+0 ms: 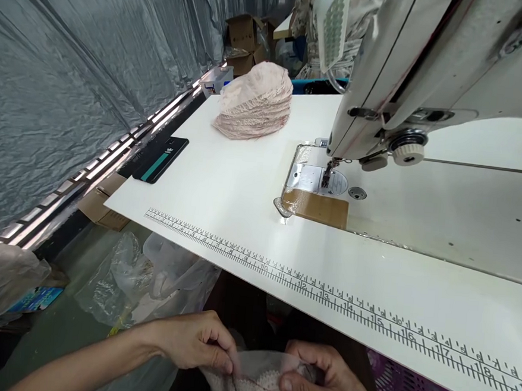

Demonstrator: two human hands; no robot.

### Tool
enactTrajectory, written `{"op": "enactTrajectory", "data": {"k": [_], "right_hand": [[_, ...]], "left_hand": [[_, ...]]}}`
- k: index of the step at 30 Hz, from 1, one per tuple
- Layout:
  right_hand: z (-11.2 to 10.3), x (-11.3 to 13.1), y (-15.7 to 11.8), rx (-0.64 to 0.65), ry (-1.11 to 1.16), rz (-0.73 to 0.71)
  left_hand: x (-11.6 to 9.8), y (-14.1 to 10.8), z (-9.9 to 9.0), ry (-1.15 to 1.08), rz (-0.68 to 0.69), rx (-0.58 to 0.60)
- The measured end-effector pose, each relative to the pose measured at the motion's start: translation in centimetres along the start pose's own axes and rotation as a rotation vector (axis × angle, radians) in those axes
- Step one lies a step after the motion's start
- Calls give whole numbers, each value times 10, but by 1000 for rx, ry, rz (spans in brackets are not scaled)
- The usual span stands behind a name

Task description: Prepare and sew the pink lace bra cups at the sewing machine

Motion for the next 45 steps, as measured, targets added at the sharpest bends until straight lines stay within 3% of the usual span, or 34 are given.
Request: {"op": "enactTrajectory", "data": {"k": [3,8,12,18,26,32,38,45], "right_hand": [[-2,1,-1,-25,2,24],[-1,1,-1,12,-16,29],[-3,-2,-2,3,-34,20],[-2,-7,-4,-22,-37,-2],[0,-1,-3,-37,-99,30],[5,4,-8,-20,-164,13],[7,6,-12,-24,-226,24],[2,5,-10,-5,-204,1]], "left_hand": [[1,0,3,26,7,29],[10,3,15,-173,-52,83],[12,5,13,-135,-42,36],[5,-1,13,-190,-64,143],[10,6,11,-12,-74,-20],[16,2,16,-149,-121,150],[16,1,16,-87,-55,203],[11,-2,24,-238,-66,319]]}}
Point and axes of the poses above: each hand's wrist, its own y-axis towards the middle knuckle, its own z-axis out of the palm, x = y × z, the point moved 8 cm from there along y, towards the middle knuckle, and after that the axes turned 5 degrees about -x, right-handed, at the moved point
